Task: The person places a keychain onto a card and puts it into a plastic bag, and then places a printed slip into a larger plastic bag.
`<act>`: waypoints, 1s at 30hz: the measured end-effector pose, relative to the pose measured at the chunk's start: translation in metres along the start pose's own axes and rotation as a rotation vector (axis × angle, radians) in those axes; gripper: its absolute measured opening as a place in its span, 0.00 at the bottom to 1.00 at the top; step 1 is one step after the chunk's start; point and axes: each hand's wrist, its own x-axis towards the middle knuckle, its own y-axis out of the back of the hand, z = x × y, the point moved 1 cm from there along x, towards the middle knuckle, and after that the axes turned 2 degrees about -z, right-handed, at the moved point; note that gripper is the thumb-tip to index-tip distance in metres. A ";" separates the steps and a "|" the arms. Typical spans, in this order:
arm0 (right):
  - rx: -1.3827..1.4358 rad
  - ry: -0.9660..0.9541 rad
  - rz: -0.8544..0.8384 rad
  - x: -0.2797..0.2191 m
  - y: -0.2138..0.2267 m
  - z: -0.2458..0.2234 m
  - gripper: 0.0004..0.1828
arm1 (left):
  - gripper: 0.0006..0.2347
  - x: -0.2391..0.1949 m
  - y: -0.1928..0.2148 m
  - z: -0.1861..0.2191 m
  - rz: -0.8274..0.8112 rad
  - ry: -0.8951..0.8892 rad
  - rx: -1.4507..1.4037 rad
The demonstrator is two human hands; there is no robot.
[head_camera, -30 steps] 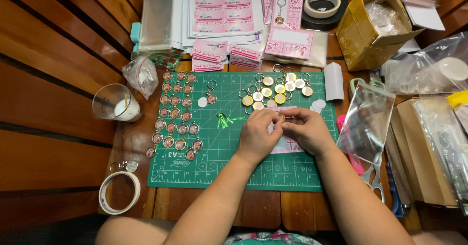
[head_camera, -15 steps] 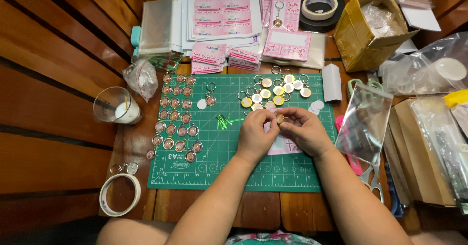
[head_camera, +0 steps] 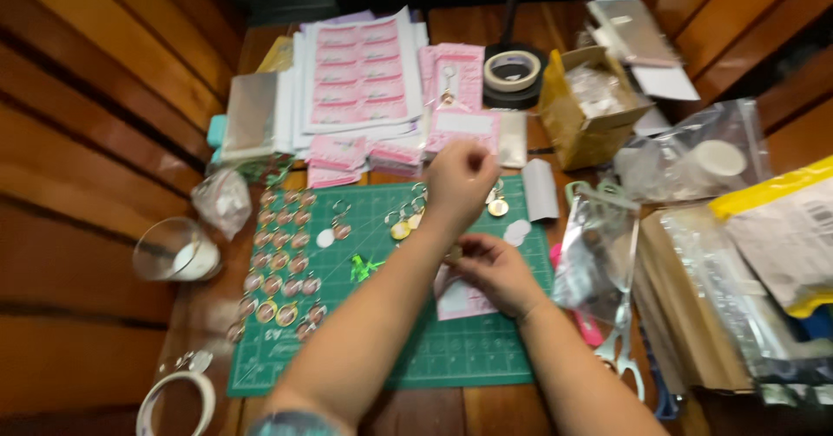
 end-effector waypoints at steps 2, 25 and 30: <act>-0.040 0.010 -0.012 0.001 0.001 -0.001 0.20 | 0.03 0.045 -0.046 -0.002 -0.009 -0.112 -0.031; -0.218 -0.078 -0.039 0.000 -0.004 -0.013 0.22 | 0.02 0.092 -0.083 -0.010 0.020 -0.190 0.359; -0.041 -0.002 -0.083 -0.006 -0.004 -0.015 0.20 | 0.03 -0.002 0.021 -0.054 -0.115 0.062 0.520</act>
